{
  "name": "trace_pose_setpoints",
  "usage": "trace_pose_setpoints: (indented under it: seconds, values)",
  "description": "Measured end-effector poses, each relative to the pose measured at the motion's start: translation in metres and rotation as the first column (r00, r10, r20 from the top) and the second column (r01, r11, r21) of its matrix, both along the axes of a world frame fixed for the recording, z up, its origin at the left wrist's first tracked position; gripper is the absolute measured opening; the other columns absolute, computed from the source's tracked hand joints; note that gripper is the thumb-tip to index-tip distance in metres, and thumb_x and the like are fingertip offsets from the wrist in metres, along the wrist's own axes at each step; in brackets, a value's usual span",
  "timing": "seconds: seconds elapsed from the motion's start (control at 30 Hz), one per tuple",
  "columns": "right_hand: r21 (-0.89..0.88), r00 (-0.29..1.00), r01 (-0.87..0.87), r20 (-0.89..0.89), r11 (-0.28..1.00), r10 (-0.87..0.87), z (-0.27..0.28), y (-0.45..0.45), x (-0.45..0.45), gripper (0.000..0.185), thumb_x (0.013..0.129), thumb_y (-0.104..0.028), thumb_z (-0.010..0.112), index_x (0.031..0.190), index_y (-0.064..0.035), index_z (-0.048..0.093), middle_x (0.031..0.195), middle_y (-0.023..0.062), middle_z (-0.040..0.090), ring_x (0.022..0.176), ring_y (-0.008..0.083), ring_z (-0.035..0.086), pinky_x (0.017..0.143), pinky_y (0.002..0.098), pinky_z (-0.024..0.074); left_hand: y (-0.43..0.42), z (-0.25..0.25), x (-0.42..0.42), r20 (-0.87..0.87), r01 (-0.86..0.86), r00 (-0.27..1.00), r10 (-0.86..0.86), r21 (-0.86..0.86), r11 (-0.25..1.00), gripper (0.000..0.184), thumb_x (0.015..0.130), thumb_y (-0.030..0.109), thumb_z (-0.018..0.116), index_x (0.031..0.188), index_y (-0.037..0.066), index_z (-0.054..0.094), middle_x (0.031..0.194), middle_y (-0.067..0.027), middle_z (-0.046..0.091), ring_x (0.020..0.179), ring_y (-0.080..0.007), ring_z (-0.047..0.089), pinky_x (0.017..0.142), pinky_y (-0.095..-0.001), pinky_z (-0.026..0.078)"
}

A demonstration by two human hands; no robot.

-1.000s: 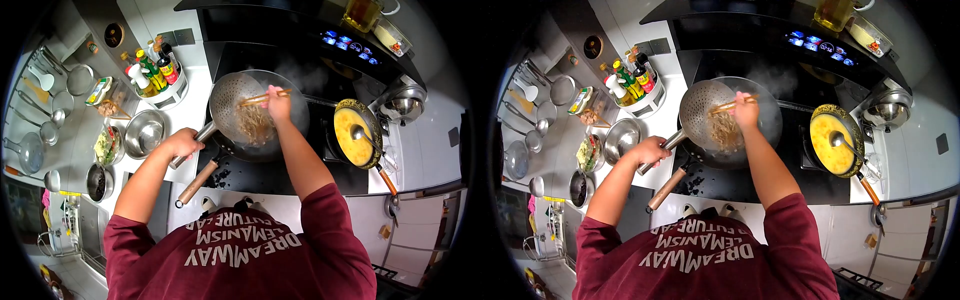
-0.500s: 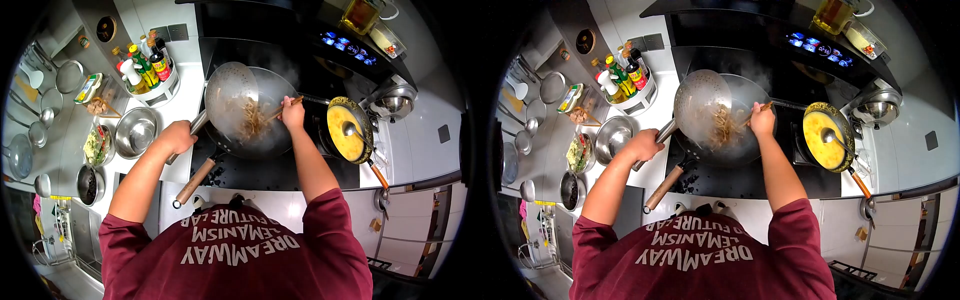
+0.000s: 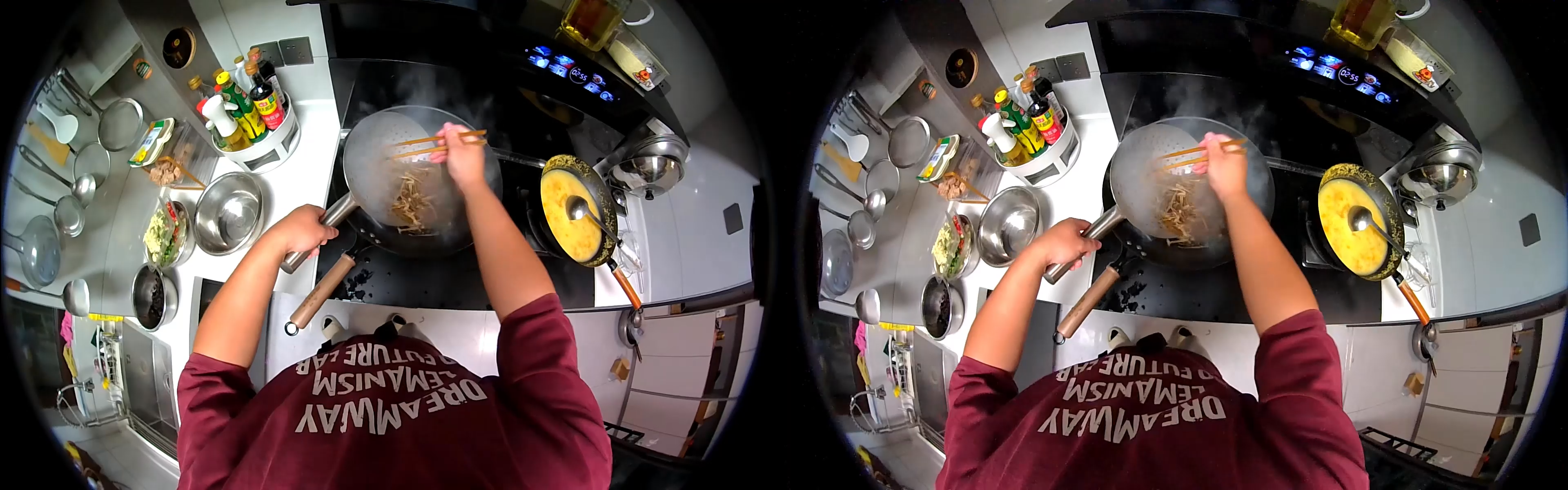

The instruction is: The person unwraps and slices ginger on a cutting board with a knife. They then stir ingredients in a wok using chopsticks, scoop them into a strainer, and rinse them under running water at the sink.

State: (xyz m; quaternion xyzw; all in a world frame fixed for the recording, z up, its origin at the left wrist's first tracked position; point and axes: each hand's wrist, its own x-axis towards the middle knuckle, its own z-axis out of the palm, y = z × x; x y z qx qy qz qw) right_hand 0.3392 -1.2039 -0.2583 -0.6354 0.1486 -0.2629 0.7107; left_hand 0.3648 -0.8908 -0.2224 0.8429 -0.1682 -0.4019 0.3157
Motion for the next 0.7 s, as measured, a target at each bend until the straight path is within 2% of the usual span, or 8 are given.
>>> trace_pose_setpoints:
  seconds: [0.1,0.2,0.27,0.33,0.43,0.53,0.63,0.7]
  values:
    - [-0.368,0.952,0.142,-0.202,0.919,-0.228,0.040,-0.015,-0.030,0.028,0.094,-0.025,0.052,0.080,-0.0018,0.061,0.064,0.0088,0.060,0.045,0.0174,0.060,0.045,0.0303,0.0476,0.003,-0.003,-0.005,-0.030,-0.078,0.997,0.077,-0.018,0.997,0.019,0.083,0.012,0.064,0.087,-0.005,0.057,0.062,-0.0061,0.055,0.044,-0.0150,0.053,0.041,-0.0315,0.044]
    - [-0.533,0.868,0.074,-0.382,0.843,-0.318,0.046,-0.028,-0.058,0.030,0.094,-0.027,0.051,0.080,-0.0016,0.060,0.061,0.0102,0.060,0.045,0.0204,0.060,0.048,0.0339,0.0475,0.005,0.000,-0.003,0.222,-0.023,0.975,0.015,0.033,0.999,0.023,0.082,0.014,0.064,0.092,-0.005,0.058,0.063,-0.0089,0.057,0.045,-0.0162,0.055,0.042,-0.0329,0.044]
    - [-0.468,0.832,0.078,-0.456,0.880,-0.316,0.025,-0.032,-0.066,0.028,0.094,-0.024,0.051,0.080,-0.0019,0.060,0.061,0.0095,0.060,0.043,0.0192,0.059,0.043,0.0325,0.0469,0.007,0.003,0.001,0.415,0.036,0.908,-0.063,0.074,0.997,0.027,0.081,0.016,0.063,0.097,-0.005,0.058,0.065,-0.0139,0.059,0.045,-0.0188,0.057,0.045,-0.0347,0.046]
    - [-0.303,0.874,0.107,-0.426,0.947,-0.235,-0.013,-0.029,-0.066,0.028,0.094,-0.023,0.052,0.079,-0.0009,0.060,0.060,0.0088,0.060,0.042,0.0178,0.059,0.039,0.0313,0.0464,0.006,0.015,0.003,0.511,0.055,0.851,-0.124,0.147,0.988,0.032,0.078,0.020,0.065,0.098,-0.005,0.061,0.075,-0.0202,0.065,0.065,-0.0334,0.065,0.068,-0.0394,0.052]
    - [-0.211,0.901,0.170,-0.363,0.963,-0.239,-0.029,-0.001,-0.062,0.027,0.094,-0.021,0.054,0.076,-0.0007,0.058,0.059,0.0079,0.058,0.042,0.0166,0.057,0.039,0.0300,0.0465,0.005,0.027,0.011,0.390,0.044,0.914,-0.115,0.187,0.981,0.032,0.079,0.019,0.064,0.098,-0.007,0.061,0.074,-0.0202,0.065,0.060,-0.0305,0.065,0.064,-0.0382,0.053]
    - [-0.213,0.894,0.250,-0.323,0.944,-0.310,-0.030,0.013,-0.054,0.027,0.094,-0.021,0.054,0.078,-0.0001,0.057,0.065,0.0090,0.060,0.043,0.0169,0.058,0.040,0.0290,0.0464,0.004,0.031,0.019,0.263,0.035,0.962,-0.078,0.168,0.985,0.033,0.081,0.017,0.064,0.102,-0.008,0.057,0.068,-0.0141,0.061,0.046,-0.0196,0.058,0.047,-0.0337,0.049]
    - [-0.063,0.880,0.398,-0.257,0.915,-0.400,-0.037,0.003,-0.039,0.026,0.094,-0.020,0.053,0.080,0.0011,0.057,0.066,0.0096,0.060,0.043,0.0169,0.058,0.040,0.0291,0.0457,0.001,0.030,0.018,0.260,0.052,0.961,-0.098,0.181,0.982,0.036,0.081,0.017,0.064,0.105,-0.009,0.057,0.069,-0.0145,0.061,0.047,-0.0195,0.059,0.046,-0.0330,0.050]
    - [-0.035,0.900,0.377,-0.221,0.925,-0.375,-0.035,-0.001,-0.026,0.025,0.094,-0.019,0.053,0.081,0.0016,0.056,0.067,0.0096,0.061,0.042,0.0169,0.057,0.040,0.0287,0.0458,-0.003,0.031,0.014,0.253,0.058,0.962,-0.105,0.185,0.981,0.033,0.081,0.016,0.064,0.102,-0.009,0.057,0.069,-0.0128,0.060,0.047,-0.0186,0.058,0.044,-0.0325,0.048]
